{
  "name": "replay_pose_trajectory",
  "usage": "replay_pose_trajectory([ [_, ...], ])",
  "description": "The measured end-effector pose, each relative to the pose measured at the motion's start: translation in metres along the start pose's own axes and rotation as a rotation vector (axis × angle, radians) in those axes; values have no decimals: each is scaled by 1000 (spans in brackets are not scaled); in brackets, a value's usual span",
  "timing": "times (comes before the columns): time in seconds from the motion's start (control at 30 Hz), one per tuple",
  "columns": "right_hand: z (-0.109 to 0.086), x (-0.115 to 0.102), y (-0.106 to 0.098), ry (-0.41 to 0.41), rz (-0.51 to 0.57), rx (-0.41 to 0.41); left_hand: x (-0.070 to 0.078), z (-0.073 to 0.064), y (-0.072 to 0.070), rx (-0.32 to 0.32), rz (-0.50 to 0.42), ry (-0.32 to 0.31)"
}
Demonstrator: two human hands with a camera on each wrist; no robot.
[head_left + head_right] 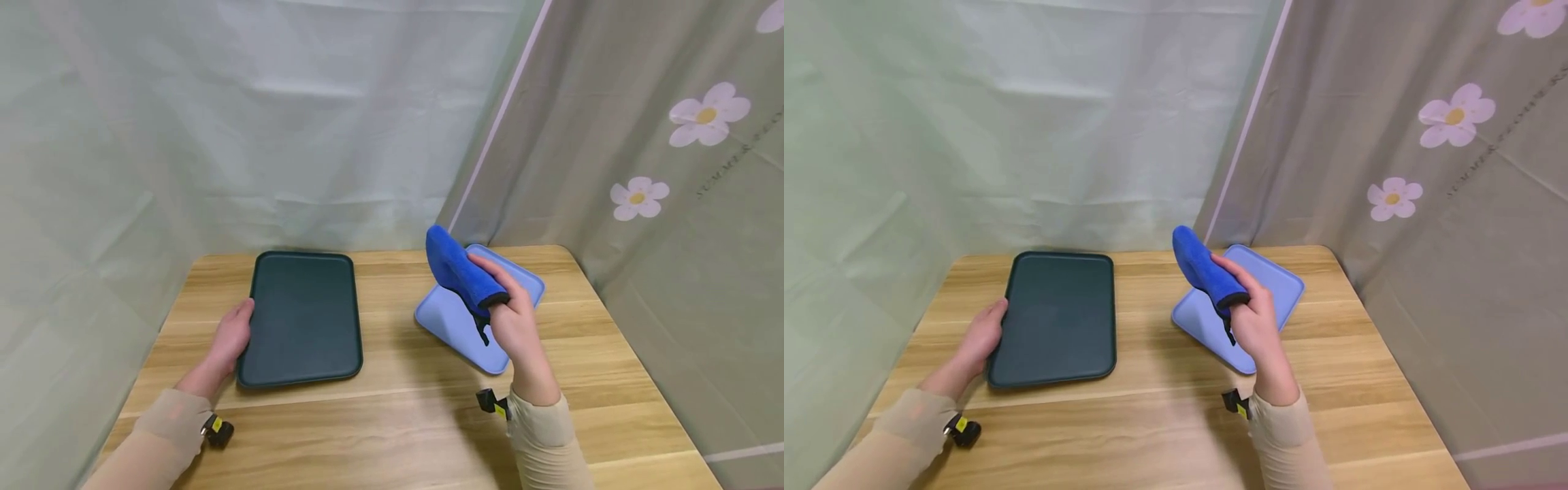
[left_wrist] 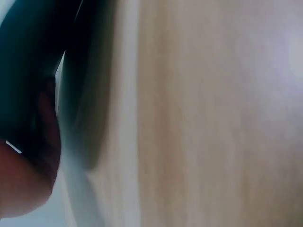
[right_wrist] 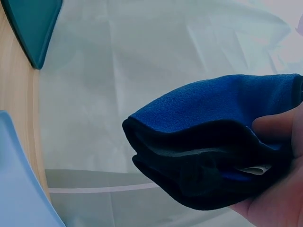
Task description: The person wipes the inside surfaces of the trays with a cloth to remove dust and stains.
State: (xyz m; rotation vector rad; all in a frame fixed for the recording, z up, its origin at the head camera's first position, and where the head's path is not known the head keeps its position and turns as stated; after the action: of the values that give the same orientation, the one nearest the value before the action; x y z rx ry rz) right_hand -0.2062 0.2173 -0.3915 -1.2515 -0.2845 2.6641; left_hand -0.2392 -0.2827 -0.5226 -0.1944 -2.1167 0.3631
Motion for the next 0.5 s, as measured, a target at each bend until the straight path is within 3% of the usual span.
replay_pose_trajectory([
  [0.13, 0, -1, 0, -9, 4, 5, 0, -5, 3, 36, 68, 38],
  [0.37, 0, 1, 0, -1, -7, -4, 1, -14, 9, 23, 141, 93],
  [0.5, 0, 1, 0, -4, -13, -3, 5, -17, 9, 38, 197, 92],
])
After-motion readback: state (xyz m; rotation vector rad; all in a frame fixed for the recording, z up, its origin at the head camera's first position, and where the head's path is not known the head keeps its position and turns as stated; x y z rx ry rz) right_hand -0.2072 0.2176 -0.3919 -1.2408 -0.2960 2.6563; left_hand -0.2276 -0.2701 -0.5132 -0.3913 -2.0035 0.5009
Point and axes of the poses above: each hand's wrist, its own z-axis towards the middle knuckle, its own y-axis out of the palm, x = y × z, the point moved 1 cm from there along z, towards the middle knuckle, and after that the axes turned 15 degrees about -y, right-handed, at the moved point
